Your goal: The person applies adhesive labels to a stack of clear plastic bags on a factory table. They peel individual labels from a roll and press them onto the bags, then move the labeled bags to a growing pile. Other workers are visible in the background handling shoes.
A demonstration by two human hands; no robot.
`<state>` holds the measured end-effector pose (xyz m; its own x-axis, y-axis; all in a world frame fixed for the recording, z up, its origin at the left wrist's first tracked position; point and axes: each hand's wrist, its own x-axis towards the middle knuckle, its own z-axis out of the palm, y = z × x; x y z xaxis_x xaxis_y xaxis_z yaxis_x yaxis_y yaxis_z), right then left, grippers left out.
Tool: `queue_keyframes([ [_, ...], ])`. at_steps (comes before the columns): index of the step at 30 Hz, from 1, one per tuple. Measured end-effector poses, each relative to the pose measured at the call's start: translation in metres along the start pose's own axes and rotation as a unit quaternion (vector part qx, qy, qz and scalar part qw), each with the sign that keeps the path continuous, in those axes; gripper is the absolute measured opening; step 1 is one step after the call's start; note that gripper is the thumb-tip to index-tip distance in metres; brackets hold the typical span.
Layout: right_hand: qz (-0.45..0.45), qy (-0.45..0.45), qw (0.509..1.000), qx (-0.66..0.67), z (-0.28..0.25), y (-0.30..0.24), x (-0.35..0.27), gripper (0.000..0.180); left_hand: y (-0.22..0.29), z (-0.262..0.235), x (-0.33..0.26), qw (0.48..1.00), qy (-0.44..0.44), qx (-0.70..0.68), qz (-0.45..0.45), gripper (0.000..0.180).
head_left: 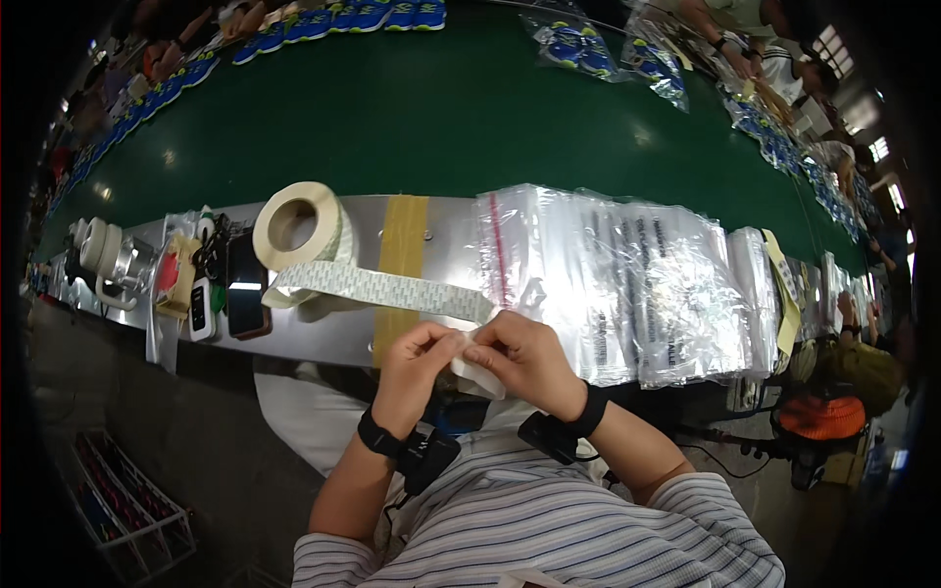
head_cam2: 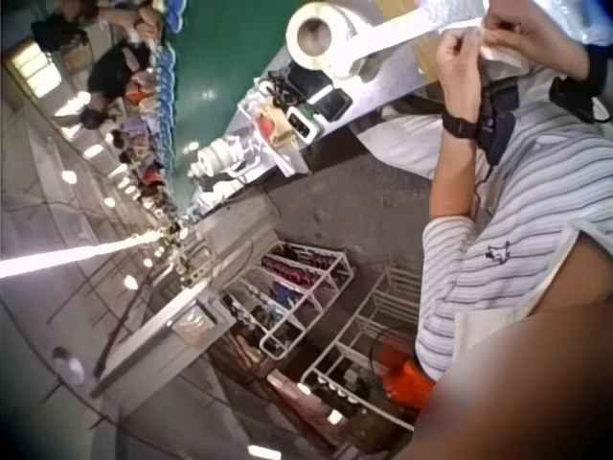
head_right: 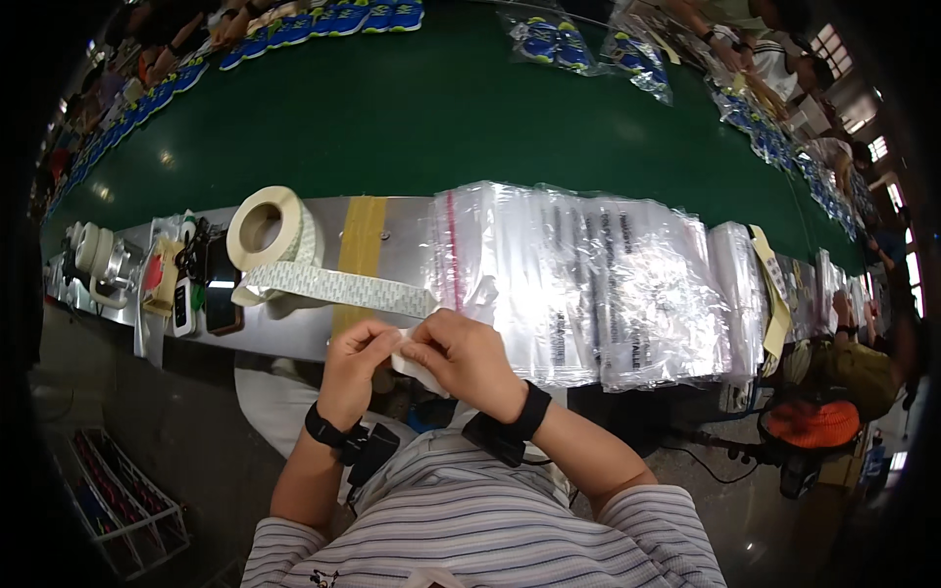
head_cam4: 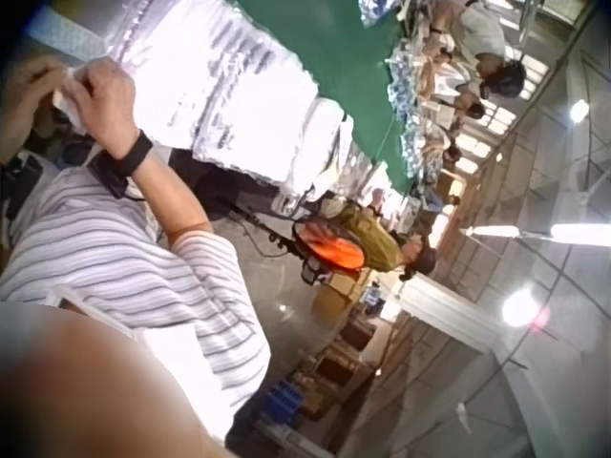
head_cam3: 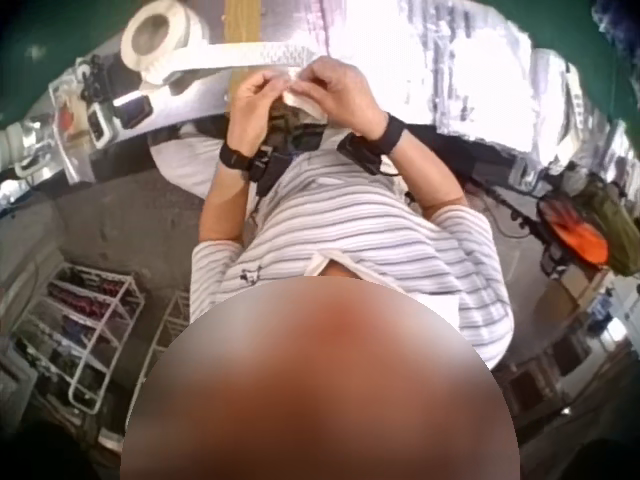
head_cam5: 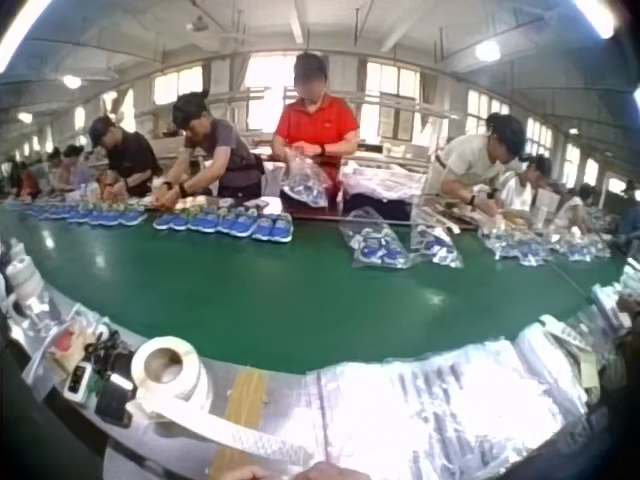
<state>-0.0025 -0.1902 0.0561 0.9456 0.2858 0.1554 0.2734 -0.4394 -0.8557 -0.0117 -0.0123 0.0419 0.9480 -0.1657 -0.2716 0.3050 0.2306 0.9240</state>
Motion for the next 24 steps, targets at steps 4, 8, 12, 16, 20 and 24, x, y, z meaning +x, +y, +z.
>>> queue_keyframes([
  [4, 0.044, 0.017, 0.997, -0.057, -0.009, 0.002, -0.005, 0.023, 0.005, -0.004, 0.005, 0.987, 0.121, -0.082, 0.068, 0.015],
  [8, 0.034, 0.062, 0.984, -0.163, -0.057, 0.013, -0.021, 0.038, 0.014, 0.002, -0.002, 0.953, 0.048, 0.161, 0.251, 0.014],
  [12, 0.153, 0.276, 0.776, -0.546, -0.151, 0.059, -0.025, 0.054, 0.008, 0.024, 0.0, 0.846, -0.159, 0.375, 0.344, 0.032],
  [16, 0.312, 0.232, 0.848, -0.361, -0.207, 0.106, -0.061, 0.028, -0.01, 0.036, 0.014, 0.779, -0.197, 0.473, 0.362, 0.046],
  [20, 0.198, 0.444, 0.771, -0.412, -0.267, 0.124, -0.115, 0.019, -0.018, 0.029, 0.019, 0.752, -0.187, 0.516, 0.365, 0.052],
  [24, 0.444, 0.267, 0.67, -0.532, -0.268, 0.103, -0.14, 0.028, -0.015, 0.02, 0.016, 0.754, -0.197, 0.525, 0.341, 0.057],
])
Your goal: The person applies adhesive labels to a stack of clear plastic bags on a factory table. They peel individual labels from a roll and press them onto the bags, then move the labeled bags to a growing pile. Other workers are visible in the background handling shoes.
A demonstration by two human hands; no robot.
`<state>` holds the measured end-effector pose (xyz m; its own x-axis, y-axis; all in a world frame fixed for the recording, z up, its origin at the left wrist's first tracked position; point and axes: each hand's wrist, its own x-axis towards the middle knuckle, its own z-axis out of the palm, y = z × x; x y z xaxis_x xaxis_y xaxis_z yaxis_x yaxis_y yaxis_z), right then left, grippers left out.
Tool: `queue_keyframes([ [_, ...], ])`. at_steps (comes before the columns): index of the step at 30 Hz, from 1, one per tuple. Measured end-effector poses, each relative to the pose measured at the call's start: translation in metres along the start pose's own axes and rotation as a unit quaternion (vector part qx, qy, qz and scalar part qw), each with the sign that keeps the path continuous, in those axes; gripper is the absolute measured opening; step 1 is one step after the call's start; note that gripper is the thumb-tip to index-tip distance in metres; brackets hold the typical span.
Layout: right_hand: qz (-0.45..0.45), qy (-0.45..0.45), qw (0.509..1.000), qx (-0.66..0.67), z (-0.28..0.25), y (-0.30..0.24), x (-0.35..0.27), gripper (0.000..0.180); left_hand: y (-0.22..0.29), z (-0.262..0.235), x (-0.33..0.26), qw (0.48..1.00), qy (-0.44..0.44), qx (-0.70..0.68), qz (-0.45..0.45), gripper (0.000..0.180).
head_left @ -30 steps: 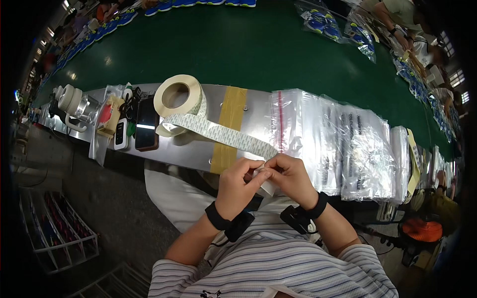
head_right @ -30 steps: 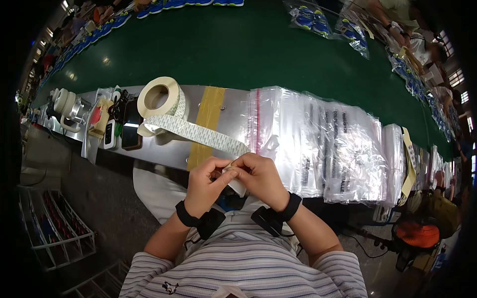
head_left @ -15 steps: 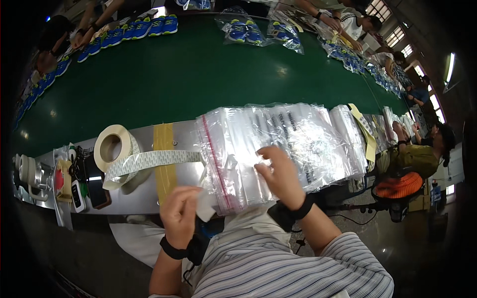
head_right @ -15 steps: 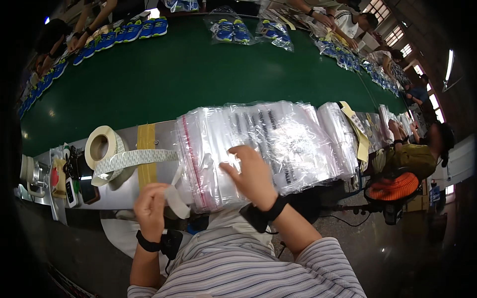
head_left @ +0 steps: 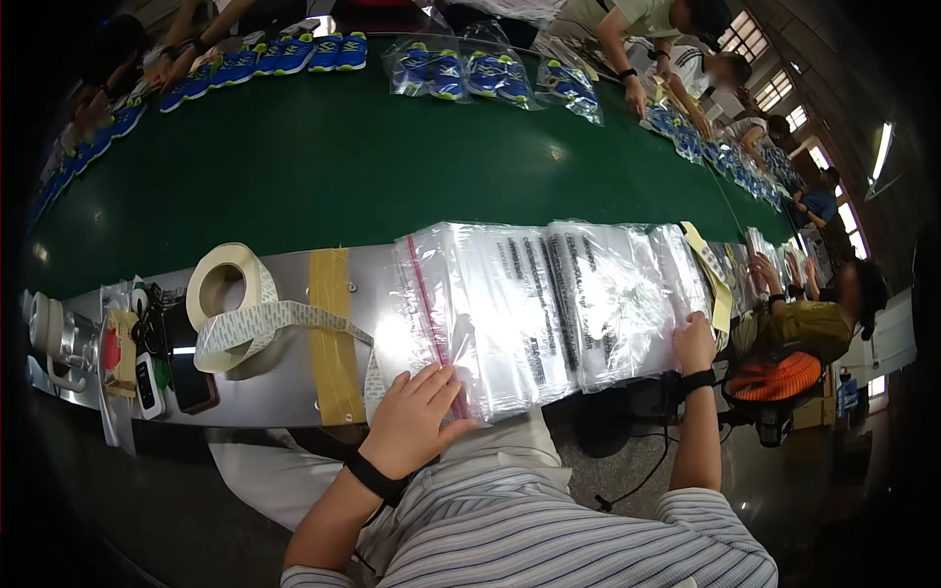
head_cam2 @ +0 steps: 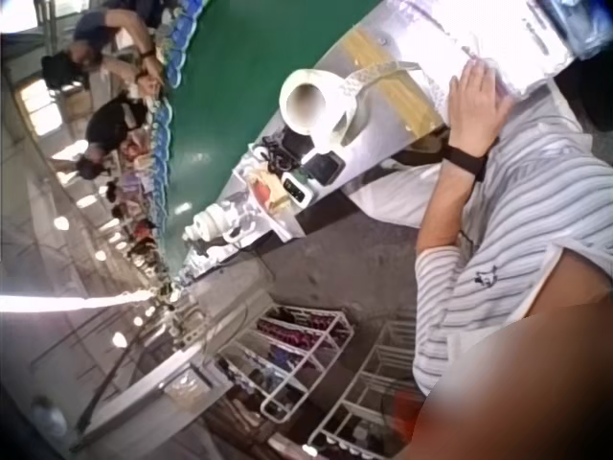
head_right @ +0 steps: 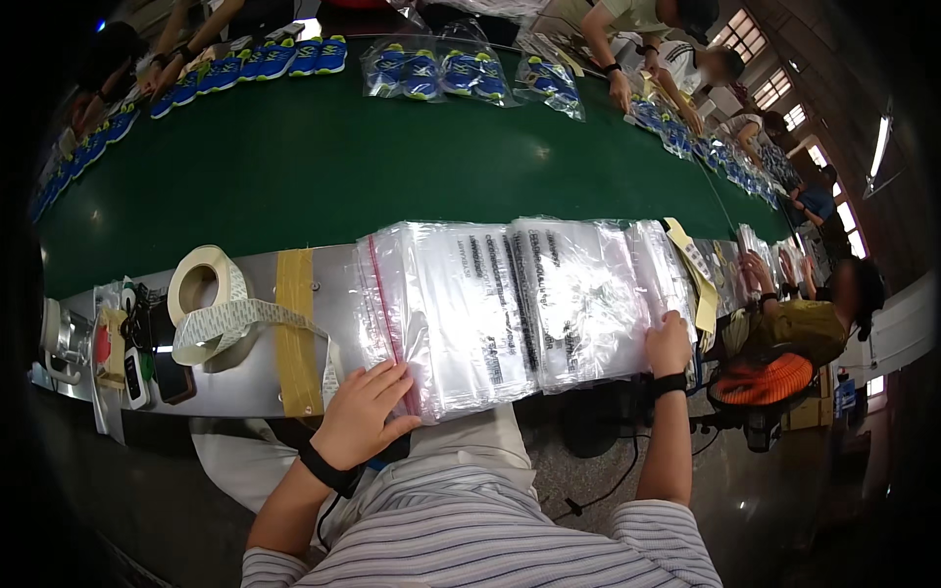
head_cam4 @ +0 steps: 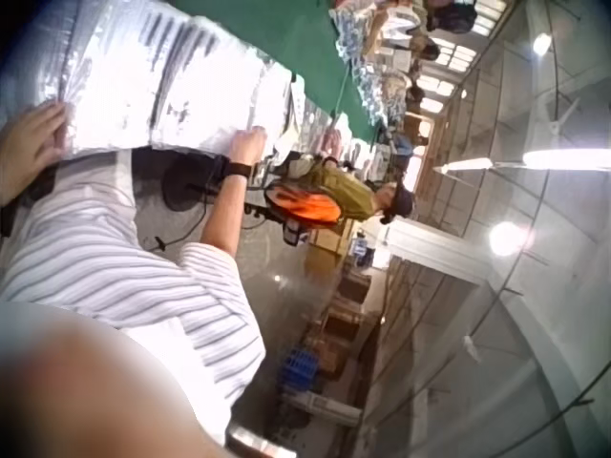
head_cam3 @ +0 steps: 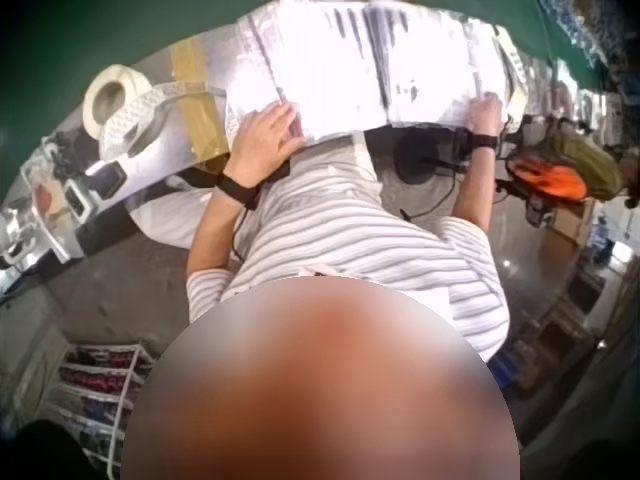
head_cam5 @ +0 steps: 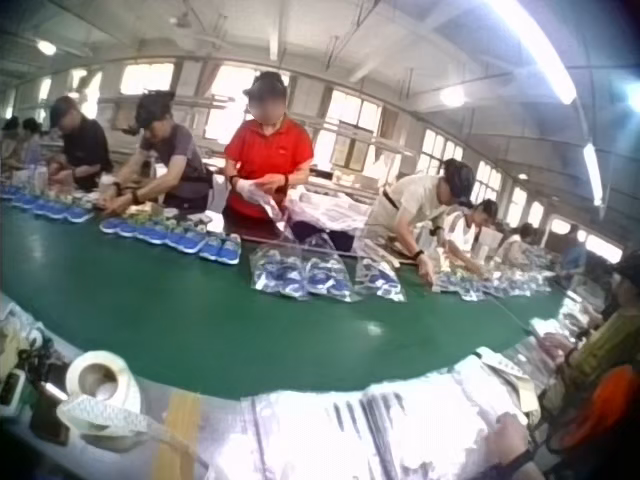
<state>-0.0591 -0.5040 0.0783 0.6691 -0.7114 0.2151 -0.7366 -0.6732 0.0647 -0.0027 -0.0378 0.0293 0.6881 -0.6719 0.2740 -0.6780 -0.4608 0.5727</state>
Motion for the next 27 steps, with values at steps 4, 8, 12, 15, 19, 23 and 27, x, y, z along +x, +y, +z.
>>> queue_keyframes([
  [4, -0.232, 0.304, 0.915, 0.13, -0.041, -0.084, -0.041, 0.022, 0.002, 0.0, 0.0, 1.0, 0.008, -0.009, -0.019, 0.062],
  [8, -0.422, -0.029, 0.855, 0.3, -0.024, -0.219, -0.125, 0.021, 0.004, 0.008, 0.001, 0.997, -0.016, 0.063, -0.039, 0.072],
  [12, -0.366, -0.089, 0.897, 0.232, 0.002, -0.265, -0.148, 0.029, 0.005, 0.013, -0.007, 0.995, -0.022, 0.066, -0.075, 0.077],
  [15, -0.366, -0.098, 0.893, 0.241, 0.014, -0.262, -0.14, 0.024, 0.005, 0.013, -0.01, 0.995, -0.01, 0.079, -0.063, 0.078],
  [19, -0.375, -0.062, 0.89, 0.253, 0.024, -0.253, -0.135, 0.016, 0.006, 0.016, -0.008, 0.994, -0.011, 0.09, -0.059, 0.075],
  [23, -0.359, -0.02, 0.897, 0.258, 0.028, -0.243, -0.128, 0.015, 0.008, 0.013, -0.006, 0.993, -0.007, 0.097, -0.066, 0.075],
  [27, -0.314, -0.002, 0.892, 0.325, 0.019, -0.225, -0.105, 0.016, 0.016, -0.012, -0.004, 0.992, -0.02, 0.057, -0.111, 0.067],
])
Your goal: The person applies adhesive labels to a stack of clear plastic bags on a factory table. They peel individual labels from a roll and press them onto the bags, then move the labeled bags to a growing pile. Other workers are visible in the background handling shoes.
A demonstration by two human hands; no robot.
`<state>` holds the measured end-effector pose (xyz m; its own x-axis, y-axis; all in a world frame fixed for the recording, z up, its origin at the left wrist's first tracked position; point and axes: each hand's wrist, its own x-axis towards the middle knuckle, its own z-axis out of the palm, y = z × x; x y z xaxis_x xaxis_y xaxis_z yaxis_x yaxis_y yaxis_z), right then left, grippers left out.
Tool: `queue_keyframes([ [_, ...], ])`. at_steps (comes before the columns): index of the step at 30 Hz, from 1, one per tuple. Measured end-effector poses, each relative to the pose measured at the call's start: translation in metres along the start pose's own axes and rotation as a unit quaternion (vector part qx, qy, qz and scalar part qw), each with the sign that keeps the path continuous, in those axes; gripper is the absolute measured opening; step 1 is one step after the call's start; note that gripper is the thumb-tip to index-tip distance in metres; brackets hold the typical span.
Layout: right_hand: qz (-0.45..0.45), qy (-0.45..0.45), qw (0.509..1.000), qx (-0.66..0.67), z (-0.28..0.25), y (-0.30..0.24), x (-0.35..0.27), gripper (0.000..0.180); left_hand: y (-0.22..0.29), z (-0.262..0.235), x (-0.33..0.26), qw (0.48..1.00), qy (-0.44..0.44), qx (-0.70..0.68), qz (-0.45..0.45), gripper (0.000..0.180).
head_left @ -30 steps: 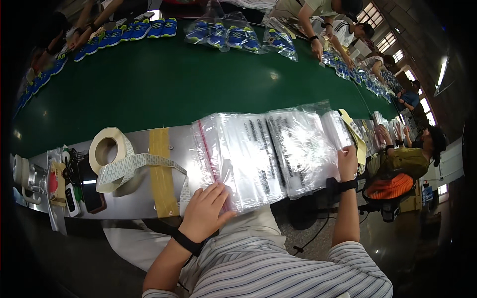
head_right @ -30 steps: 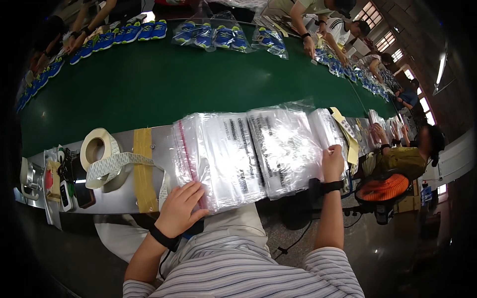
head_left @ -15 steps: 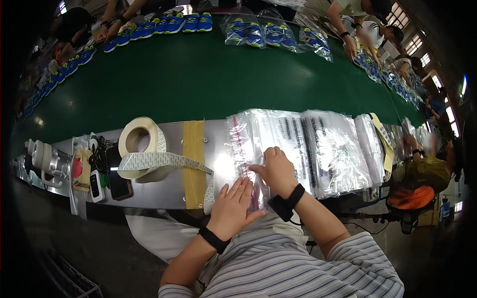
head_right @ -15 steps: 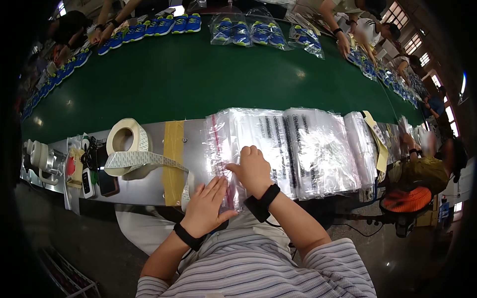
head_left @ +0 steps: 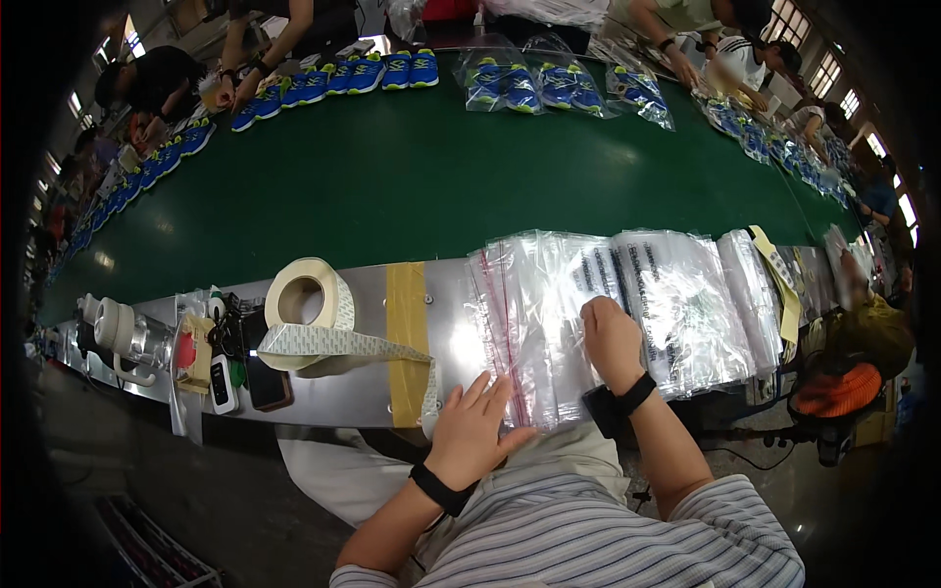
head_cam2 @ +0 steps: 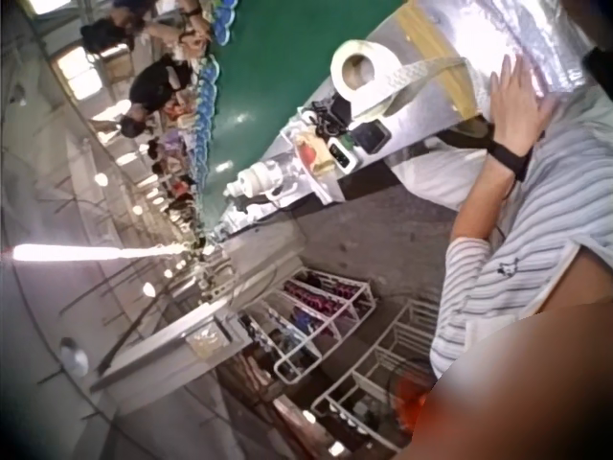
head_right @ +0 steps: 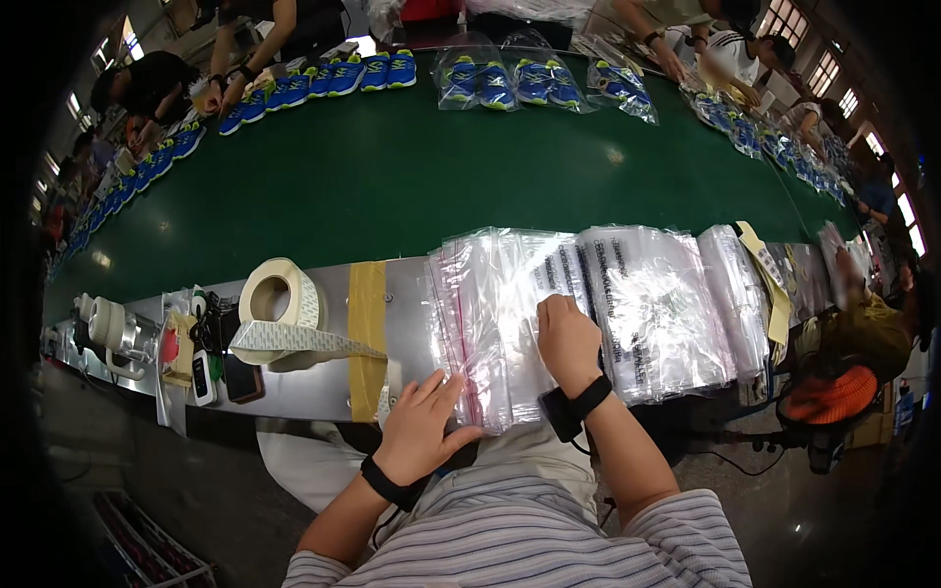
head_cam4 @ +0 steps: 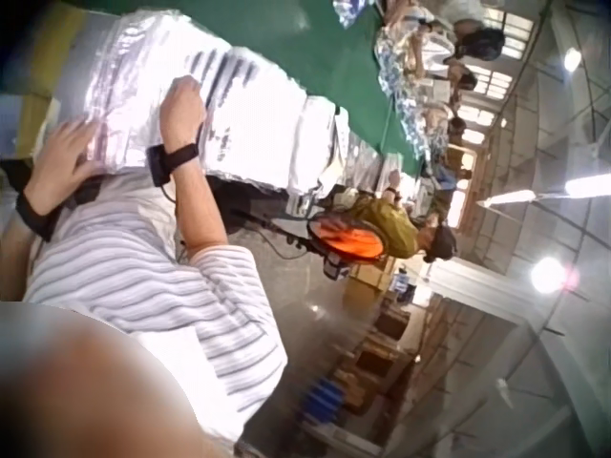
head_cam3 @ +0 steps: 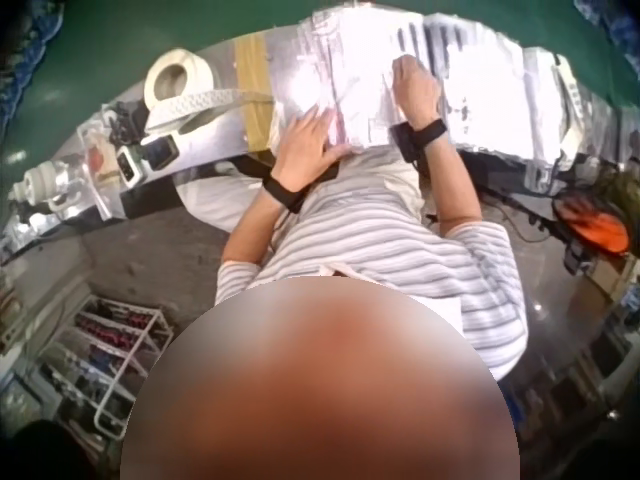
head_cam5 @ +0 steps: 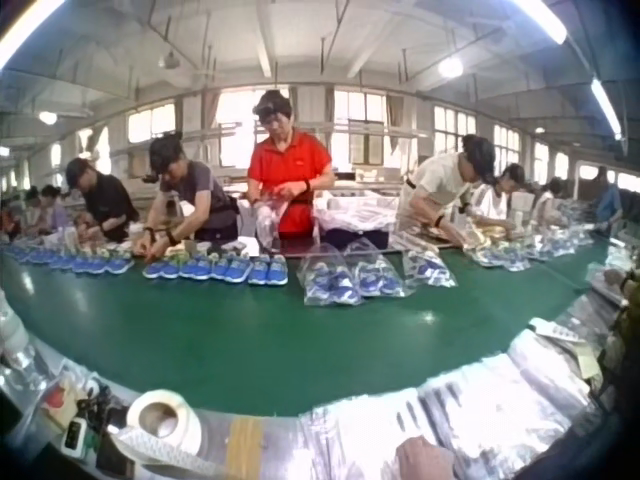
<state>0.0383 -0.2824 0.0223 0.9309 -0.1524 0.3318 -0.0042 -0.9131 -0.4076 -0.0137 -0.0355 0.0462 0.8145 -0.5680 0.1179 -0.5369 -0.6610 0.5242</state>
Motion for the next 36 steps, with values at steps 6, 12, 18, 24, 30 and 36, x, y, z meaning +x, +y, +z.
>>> queue_keyframes([
  [6, 0.004, -0.152, 0.941, 0.303, 0.006, -0.008, -0.006, 0.013, 0.013, -0.02, 0.056, 0.838, 0.014, -0.543, 0.043, 0.048],
  [12, 0.226, -0.16, 0.803, 0.527, -0.003, 0.005, -0.006, 0.017, -0.013, 0.036, 0.131, 0.551, -0.172, -0.78, -0.243, 0.039],
  [18, 0.131, -0.089, 0.837, 0.524, -0.051, 0.018, 0.003, 0.021, 0.0, 0.063, 0.14, 0.792, -0.096, -0.554, -0.239, 0.035],
  [24, -0.083, -0.166, 0.942, 0.279, -0.055, -0.025, -0.024, 0.049, -0.001, 0.036, 0.138, 0.47, -0.191, -0.81, -0.296, 0.058],
  [30, -0.151, -0.021, 0.98, 0.127, -0.039, -0.025, -0.03, 0.03, 0.004, -0.021, 0.049, 0.585, -0.056, -0.778, -0.221, 0.064],
  [36, 0.268, 0.185, 0.935, 0.142, -0.123, 0.121, -0.025, 0.014, -0.031, -0.07, -0.096, 0.699, 0.039, -0.676, -0.228, 0.046],
])
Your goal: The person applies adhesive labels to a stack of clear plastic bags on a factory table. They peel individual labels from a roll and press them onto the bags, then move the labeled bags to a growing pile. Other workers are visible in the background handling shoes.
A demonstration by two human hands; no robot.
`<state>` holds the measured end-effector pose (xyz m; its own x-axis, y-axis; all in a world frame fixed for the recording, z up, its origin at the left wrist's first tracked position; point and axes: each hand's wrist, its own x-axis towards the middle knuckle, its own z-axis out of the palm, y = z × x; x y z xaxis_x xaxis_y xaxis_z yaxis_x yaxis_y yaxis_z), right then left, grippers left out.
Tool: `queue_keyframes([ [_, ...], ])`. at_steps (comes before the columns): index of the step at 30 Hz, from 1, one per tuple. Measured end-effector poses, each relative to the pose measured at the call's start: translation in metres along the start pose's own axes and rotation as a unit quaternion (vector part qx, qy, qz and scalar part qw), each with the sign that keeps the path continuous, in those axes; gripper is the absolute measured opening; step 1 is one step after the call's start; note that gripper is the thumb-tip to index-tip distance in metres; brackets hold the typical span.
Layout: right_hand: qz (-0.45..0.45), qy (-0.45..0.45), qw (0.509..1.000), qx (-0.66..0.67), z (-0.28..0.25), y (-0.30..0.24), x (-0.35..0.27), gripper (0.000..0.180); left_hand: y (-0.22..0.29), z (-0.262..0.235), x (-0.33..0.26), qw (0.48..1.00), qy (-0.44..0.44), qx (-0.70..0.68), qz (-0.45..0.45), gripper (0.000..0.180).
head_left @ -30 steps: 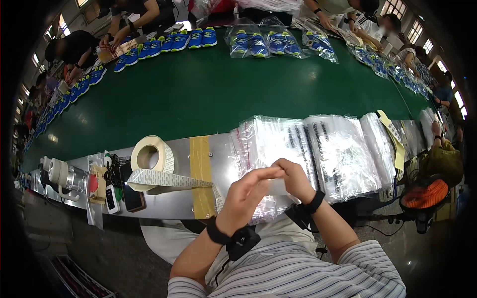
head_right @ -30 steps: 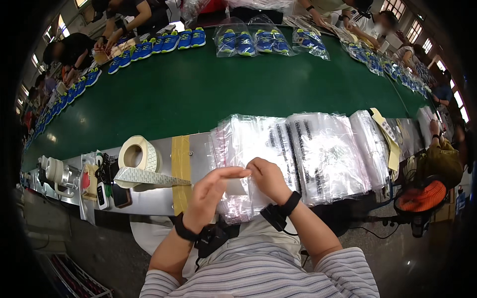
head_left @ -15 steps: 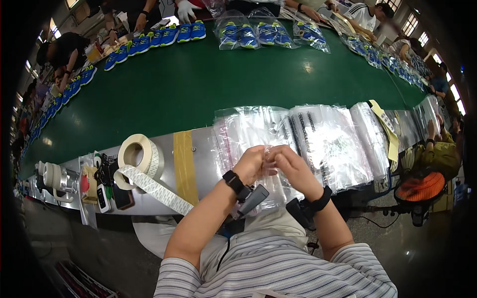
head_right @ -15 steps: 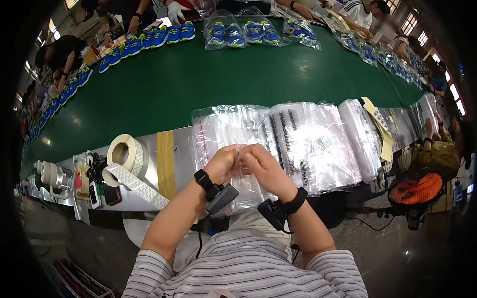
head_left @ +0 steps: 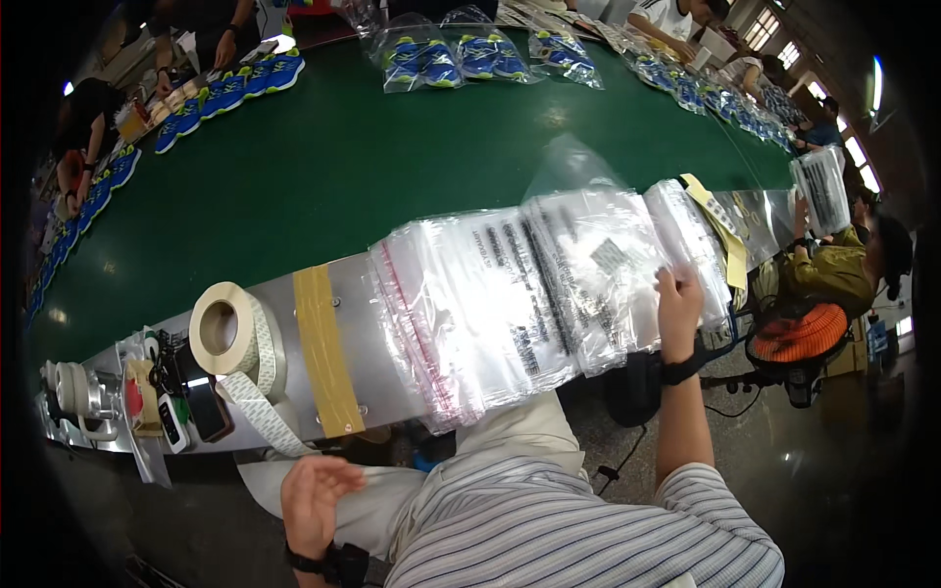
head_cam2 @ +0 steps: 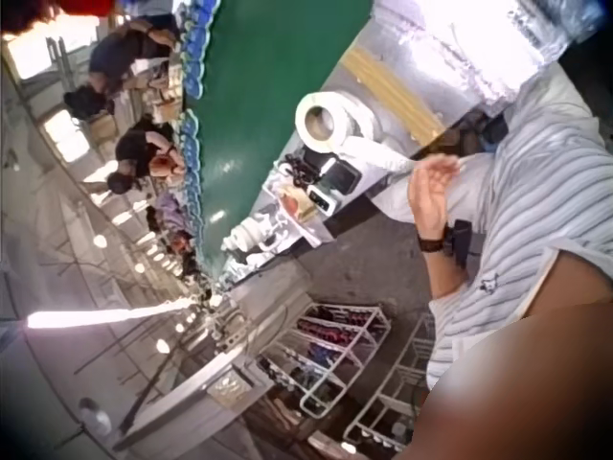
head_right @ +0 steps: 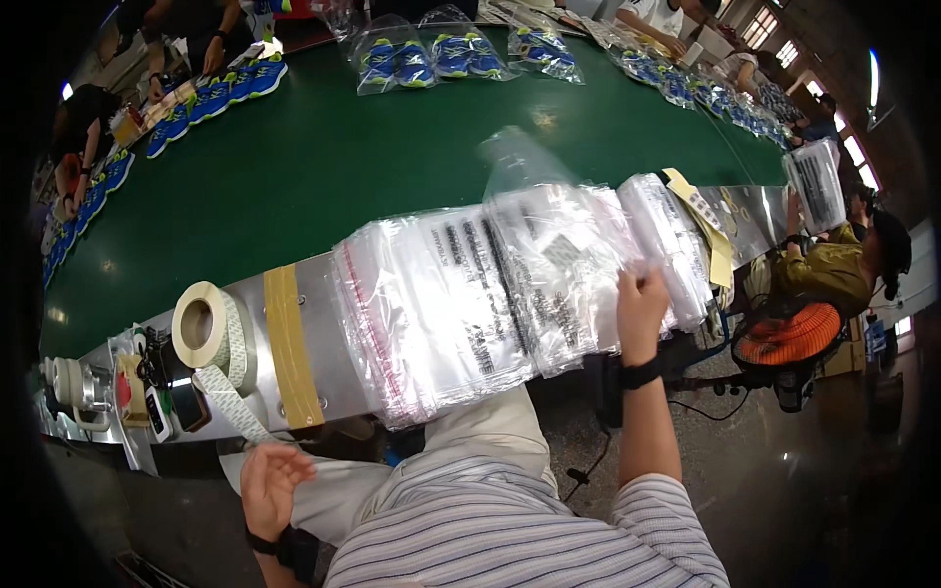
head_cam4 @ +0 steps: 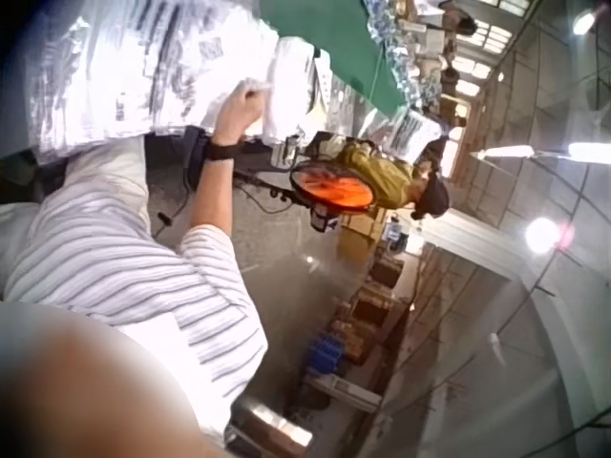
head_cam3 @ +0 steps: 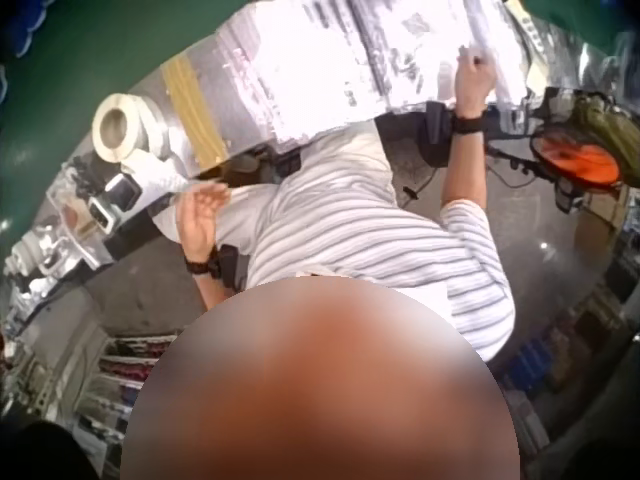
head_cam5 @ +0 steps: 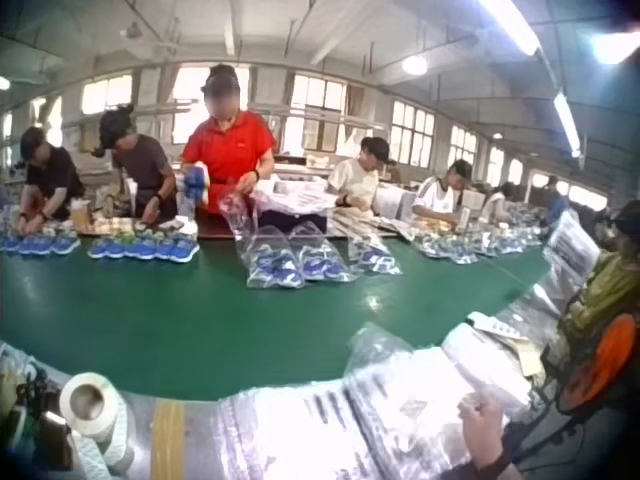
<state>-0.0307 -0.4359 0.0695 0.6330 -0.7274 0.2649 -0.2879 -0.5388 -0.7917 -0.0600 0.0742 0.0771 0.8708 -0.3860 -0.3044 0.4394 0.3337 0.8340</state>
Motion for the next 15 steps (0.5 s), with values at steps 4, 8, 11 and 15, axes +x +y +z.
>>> queue_keyframes([
  [4, -0.02, 0.048, 0.931, -0.362, -0.07, 0.052, -0.018, 0.021, -0.062, -0.056, -0.038, 0.894, 0.44, 0.087, -0.01, 0.043],
  [8, -0.232, 0.108, 0.904, -0.343, -0.052, 0.022, -0.042, 0.033, -0.117, -0.115, -0.012, 0.907, 0.374, 0.161, 0.11, 0.071],
  [11, -0.328, 0.008, 0.921, -0.21, -0.001, -0.026, -0.057, 0.024, -0.138, -0.141, 0.024, 0.902, 0.287, 0.309, 0.095, 0.055],
  [15, -0.356, -0.208, 0.91, -0.045, 0.064, -0.092, -0.099, 0.021, -0.15, -0.145, 0.055, 0.861, 0.382, 0.302, 0.146, 0.037],
])
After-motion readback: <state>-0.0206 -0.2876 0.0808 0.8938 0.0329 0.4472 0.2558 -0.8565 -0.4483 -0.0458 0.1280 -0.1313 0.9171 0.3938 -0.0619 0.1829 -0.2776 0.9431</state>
